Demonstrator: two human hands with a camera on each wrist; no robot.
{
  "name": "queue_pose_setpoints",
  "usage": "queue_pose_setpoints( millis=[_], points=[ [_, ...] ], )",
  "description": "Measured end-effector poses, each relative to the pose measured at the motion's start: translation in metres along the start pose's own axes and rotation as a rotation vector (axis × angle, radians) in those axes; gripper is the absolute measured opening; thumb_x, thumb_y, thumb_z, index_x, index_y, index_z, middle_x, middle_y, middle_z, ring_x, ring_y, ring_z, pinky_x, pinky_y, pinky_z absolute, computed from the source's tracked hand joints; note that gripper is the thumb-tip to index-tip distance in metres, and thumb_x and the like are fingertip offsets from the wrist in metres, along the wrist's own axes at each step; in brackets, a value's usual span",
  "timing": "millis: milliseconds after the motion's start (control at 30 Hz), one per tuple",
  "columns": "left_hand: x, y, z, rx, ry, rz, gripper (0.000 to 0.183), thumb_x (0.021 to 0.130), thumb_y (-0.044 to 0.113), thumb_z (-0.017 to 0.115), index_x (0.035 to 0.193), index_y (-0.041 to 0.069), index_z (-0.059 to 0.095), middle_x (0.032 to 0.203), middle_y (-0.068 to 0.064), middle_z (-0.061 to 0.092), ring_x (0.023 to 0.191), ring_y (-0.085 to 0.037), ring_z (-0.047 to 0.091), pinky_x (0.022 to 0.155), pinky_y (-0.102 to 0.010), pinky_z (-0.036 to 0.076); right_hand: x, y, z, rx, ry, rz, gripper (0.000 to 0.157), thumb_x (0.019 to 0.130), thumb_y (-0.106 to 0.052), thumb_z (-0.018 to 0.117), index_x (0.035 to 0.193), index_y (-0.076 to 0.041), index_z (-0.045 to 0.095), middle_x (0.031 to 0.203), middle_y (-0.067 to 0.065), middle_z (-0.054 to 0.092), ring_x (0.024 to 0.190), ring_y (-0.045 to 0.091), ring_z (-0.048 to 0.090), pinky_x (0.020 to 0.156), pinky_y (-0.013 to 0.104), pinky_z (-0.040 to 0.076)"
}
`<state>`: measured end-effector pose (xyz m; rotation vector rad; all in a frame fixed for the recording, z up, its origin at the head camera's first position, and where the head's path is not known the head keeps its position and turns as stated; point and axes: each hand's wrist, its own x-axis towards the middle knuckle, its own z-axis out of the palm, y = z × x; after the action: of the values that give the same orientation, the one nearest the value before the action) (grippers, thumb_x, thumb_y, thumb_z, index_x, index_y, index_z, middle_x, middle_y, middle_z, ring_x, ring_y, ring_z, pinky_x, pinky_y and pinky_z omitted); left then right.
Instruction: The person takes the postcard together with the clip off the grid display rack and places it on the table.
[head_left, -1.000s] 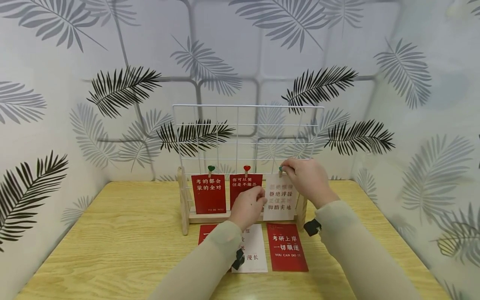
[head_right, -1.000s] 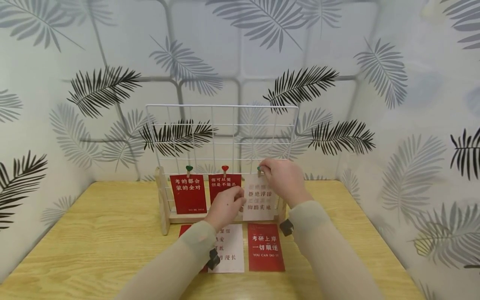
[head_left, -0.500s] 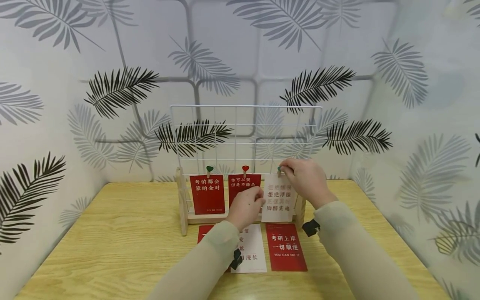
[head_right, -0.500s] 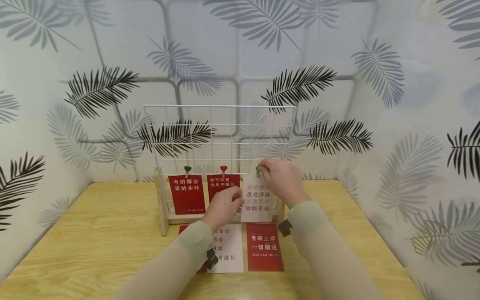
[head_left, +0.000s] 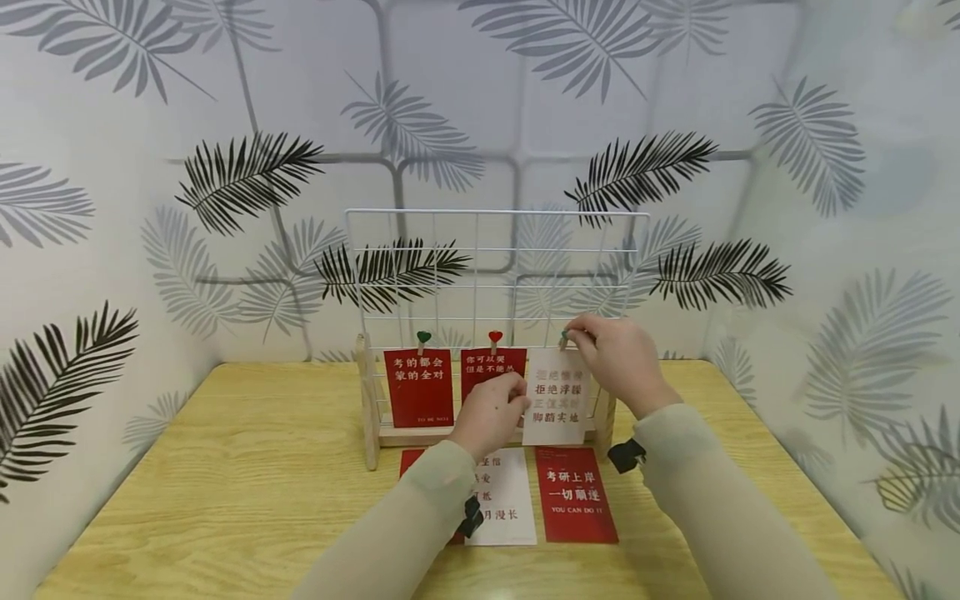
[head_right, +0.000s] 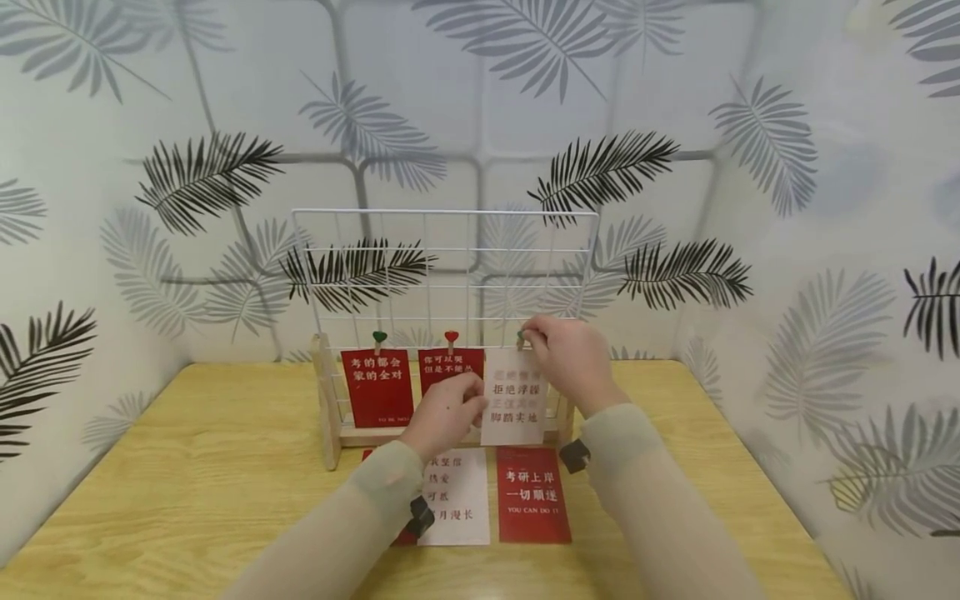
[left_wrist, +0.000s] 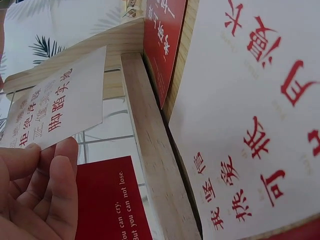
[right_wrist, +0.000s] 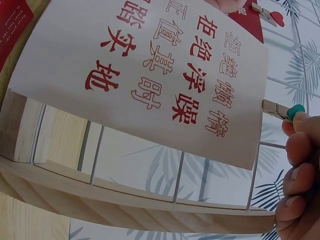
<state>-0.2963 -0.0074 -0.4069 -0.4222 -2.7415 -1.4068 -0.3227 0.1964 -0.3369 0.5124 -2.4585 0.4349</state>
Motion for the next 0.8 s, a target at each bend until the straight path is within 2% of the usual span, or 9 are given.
queue_pose_setpoints(
  millis=[333, 533, 800],
  points=[
    [-0.006, -0.001, -0.006, 0.000, -0.007, 0.001, 0.005, 0.102, 0.023, 0.063, 0.098, 0.020, 0.063, 0.085, 0.004, 0.065, 0.075, -0.015, 0.060, 0.065, -0.028, 0.051, -0.002, -0.001, -0.006, 0.033, -0.014, 0.010, 0.015, 0.101, -0.024, 0.066, 0.107, -0.014, 0.075, 0.088, 0.004, 0.074, 0.054, 0.015, 0.050, 0.051, 0.033, 0.042],
    [-0.014, -0.001, -0.012, 0.016, -0.023, 0.009, 0.004, 0.102, 0.022, 0.063, 0.098, 0.021, 0.064, 0.088, 0.007, 0.066, 0.077, -0.014, 0.062, 0.067, -0.029, 0.052, -0.007, -0.004, -0.013, 0.053, -0.034, 0.020, 0.018, 0.101, -0.027, 0.064, 0.109, -0.014, 0.074, 0.086, 0.001, 0.072, 0.060, 0.016, 0.053, 0.054, 0.033, 0.044],
    [-0.027, 0.000, -0.023, 0.035, -0.052, 0.011, 0.006, 0.101, 0.023, 0.065, 0.096, 0.023, 0.062, 0.085, 0.005, 0.066, 0.075, -0.016, 0.061, 0.064, -0.031, 0.052, -0.013, -0.003, -0.017, 0.087, -0.036, 0.036, 0.017, 0.101, -0.025, 0.064, 0.110, -0.014, 0.074, 0.085, 0.001, 0.069, 0.067, 0.019, 0.052, 0.058, 0.035, 0.044]
  ],
)
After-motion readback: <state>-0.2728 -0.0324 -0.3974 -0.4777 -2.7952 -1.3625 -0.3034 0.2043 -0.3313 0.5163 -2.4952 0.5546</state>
